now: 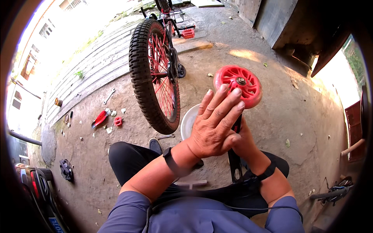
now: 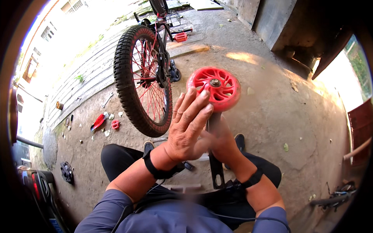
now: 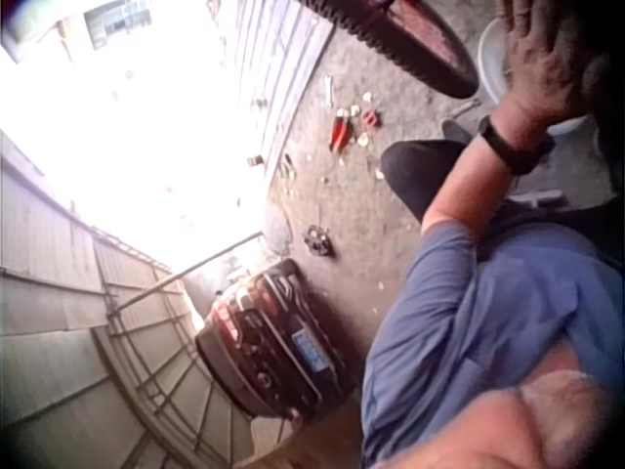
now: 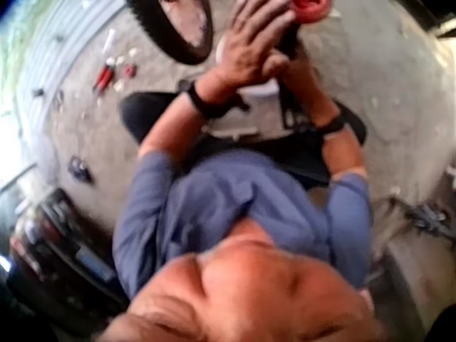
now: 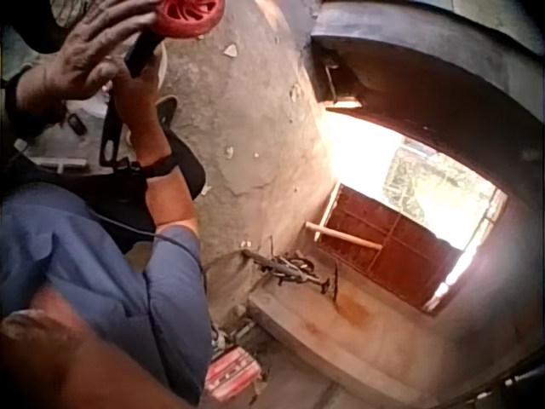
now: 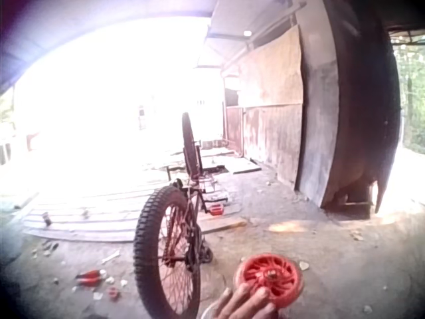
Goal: The person sits on the ground and works on a bicycle wheel, using a wrench to tighten the axle nuts. They handle red training wheels and a white plastic basin containing tools.
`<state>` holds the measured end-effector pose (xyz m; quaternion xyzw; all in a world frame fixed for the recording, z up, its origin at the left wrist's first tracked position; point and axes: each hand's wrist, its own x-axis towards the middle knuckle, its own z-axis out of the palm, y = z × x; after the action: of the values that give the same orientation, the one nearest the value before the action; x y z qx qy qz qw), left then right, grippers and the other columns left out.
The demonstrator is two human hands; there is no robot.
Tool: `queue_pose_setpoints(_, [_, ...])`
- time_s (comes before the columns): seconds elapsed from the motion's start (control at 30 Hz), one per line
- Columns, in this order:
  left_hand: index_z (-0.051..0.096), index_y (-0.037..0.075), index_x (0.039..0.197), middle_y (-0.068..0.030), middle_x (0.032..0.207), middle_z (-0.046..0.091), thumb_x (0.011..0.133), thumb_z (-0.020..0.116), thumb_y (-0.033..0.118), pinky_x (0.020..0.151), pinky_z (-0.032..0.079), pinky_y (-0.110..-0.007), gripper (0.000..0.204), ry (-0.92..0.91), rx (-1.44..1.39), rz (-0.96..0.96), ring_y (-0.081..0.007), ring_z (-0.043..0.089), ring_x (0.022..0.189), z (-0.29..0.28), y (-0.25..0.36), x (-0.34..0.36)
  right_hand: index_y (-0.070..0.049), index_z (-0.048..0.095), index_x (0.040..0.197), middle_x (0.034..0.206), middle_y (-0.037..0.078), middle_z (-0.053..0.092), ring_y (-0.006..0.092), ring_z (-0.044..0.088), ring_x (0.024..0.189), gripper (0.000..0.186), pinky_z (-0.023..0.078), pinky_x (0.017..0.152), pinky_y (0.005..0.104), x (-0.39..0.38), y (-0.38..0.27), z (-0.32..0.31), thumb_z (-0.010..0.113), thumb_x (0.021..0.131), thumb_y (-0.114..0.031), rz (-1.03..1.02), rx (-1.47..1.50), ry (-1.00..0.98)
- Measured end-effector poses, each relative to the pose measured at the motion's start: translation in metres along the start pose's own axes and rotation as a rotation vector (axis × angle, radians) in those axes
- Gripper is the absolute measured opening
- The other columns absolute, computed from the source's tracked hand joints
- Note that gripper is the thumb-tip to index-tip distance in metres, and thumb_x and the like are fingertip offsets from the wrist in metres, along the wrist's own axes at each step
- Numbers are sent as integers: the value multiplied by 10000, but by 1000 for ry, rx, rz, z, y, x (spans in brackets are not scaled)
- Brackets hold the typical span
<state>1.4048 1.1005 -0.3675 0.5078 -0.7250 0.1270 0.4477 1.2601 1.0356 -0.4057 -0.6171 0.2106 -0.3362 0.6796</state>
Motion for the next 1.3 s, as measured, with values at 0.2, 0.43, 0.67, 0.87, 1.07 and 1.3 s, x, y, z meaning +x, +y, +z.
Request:
queue_pose_setpoints(0.2, [346,-41,1491,-255,1566,316,1031,416,295,1197,201,-484,575,1,-86,-391,-423,278,1466,19,-37,-26,-18,518,1261,1093,90,563,166,553,966,355,464,829,332,-5,0,-13,627,931,-87,248,-13,27])
queue_pose_setpoints(0.43, [396,-10,1475,-259,1546,349,948,540,330,1204,188,-518,643,-6,-24,-60,-415,304,1463,2,-8,-5,-21,500,1272,1015,67,547,106,544,817,370,467,687,252,0,0,-2,625,934,-110,145,86,57])
queue_pose_setpoints(0.67, [464,-34,1412,-247,1495,427,1031,440,317,1165,262,-494,519,-118,-89,-439,-403,342,1437,16,-35,-29,-14,552,1172,875,-9,548,66,539,754,243,460,736,241,-9,-6,-6,607,936,-32,76,123,-7])
queue_pose_setpoints(0.87, [497,-35,1356,-237,1410,518,977,522,140,1105,378,-444,418,-181,-195,-469,-397,471,1345,-3,-21,-51,-115,412,1237,899,48,577,120,589,633,377,475,488,269,-3,11,-20,650,965,-224,135,103,-10])
queue_pose_setpoints(1.07, [538,-42,1229,-221,1300,584,849,652,19,1048,435,-447,401,192,114,-105,-369,573,1214,-76,-31,-44,-137,424,1224,937,50,580,126,593,631,375,475,484,272,1,5,-23,665,958,-246,189,188,79])
queue_pose_setpoints(1.3, [482,-50,1356,-135,1191,636,888,757,178,874,514,-307,588,403,-143,-952,-174,625,1010,-95,-73,-63,-149,438,1200,911,38,573,114,594,623,365,475,482,265,7,5,-16,678,952,-266,184,184,105])
